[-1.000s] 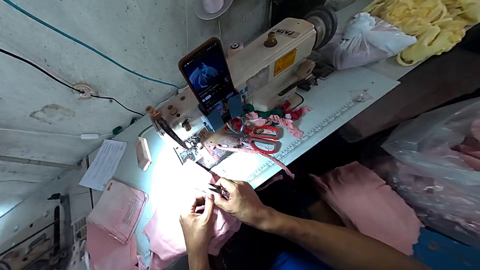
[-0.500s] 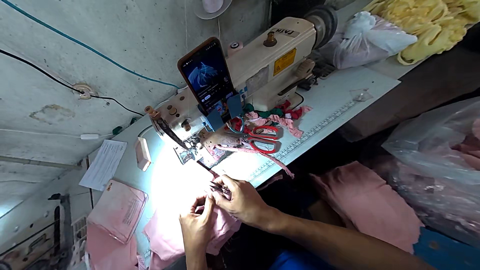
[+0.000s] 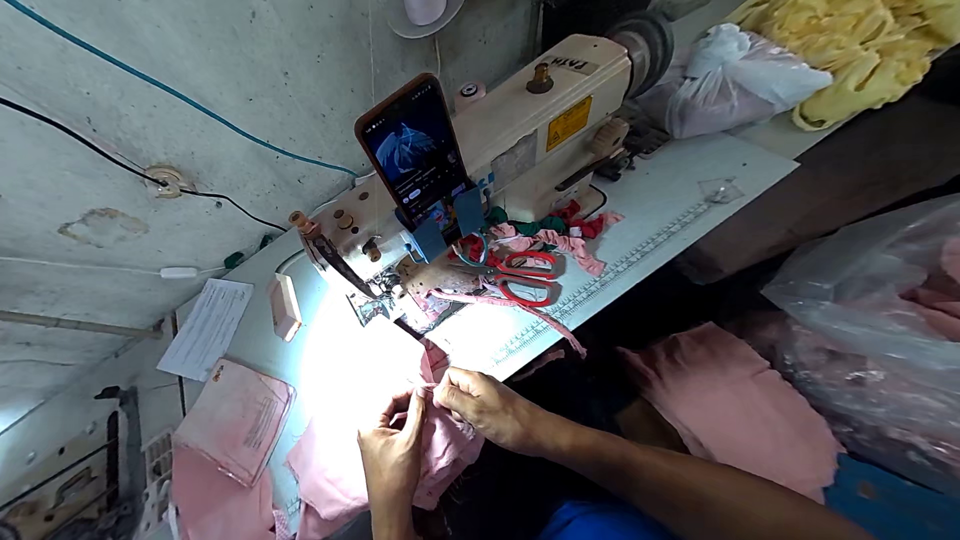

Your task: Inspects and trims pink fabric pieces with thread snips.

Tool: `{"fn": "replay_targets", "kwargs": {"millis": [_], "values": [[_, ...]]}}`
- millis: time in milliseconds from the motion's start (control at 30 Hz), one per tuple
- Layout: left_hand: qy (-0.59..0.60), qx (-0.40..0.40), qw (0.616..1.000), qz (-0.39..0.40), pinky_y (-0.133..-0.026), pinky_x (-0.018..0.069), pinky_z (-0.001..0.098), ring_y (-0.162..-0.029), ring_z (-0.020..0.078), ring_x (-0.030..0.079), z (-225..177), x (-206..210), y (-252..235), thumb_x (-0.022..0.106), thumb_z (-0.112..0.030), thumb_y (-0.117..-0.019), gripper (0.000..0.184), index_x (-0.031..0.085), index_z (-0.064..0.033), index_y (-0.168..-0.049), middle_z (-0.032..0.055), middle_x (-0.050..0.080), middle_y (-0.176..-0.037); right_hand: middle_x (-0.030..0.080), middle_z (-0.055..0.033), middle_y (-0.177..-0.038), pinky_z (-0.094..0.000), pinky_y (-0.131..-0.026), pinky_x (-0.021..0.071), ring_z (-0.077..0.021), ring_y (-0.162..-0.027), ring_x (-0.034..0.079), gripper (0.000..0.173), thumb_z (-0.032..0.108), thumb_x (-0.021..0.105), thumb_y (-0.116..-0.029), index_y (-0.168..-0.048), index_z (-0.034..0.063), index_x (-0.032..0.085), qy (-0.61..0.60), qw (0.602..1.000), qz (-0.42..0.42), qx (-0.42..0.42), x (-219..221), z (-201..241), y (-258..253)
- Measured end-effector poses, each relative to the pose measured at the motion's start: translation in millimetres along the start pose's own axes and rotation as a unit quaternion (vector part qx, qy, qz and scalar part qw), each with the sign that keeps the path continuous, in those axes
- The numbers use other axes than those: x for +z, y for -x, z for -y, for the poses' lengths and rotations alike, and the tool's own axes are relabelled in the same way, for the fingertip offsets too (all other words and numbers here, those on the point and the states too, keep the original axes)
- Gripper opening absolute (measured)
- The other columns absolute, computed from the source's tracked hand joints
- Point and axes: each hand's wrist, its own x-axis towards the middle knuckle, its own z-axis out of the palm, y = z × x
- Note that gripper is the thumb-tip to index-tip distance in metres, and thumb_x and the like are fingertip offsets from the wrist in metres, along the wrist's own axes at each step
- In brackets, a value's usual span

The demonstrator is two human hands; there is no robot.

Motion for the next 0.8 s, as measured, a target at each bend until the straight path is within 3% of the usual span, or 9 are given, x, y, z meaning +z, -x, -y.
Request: {"fn": "replay_targets", "kwargs": {"millis": [433,800], "values": [[-0.022,0.004,1.000,0.009,-0.066,0.0626,0.0260,-0.070,0.0107,0.073,-0.7,0.4,0.2,0.072,-0.020,-0.0923,0.015,0.077,-0.0063,-0.090,0.0018,0.075,-0.078,0.051,0.0013,-0.073,-0.0326,-0.064,0.0431,-0.0104,-0.066,0.052,0.030,0.038,0.052,-0.1041,-0.091,0.0124,0.060,0.086,0.995,-0.010,0.046,-7.4,11.9,1.5],[-0.034,0.022,0.999,0.015,-0.066,0.0625,0.0240,-0.072,0.0081,0.073,-3.5,0.7,1.2,0.071,-0.021,-0.0930,0.015,0.077,-0.0069,-0.092,-0.0001,0.076,-0.081,0.051,0.0007,-0.072,-0.0339,-0.063,0.0430,-0.0116,-0.066,0.052,0.035,0.042,0.054,-0.1028,-0.087,0.0114,0.060,0.115,0.993,-0.034,0.019,-7.5,14.2,-1.0]]}}
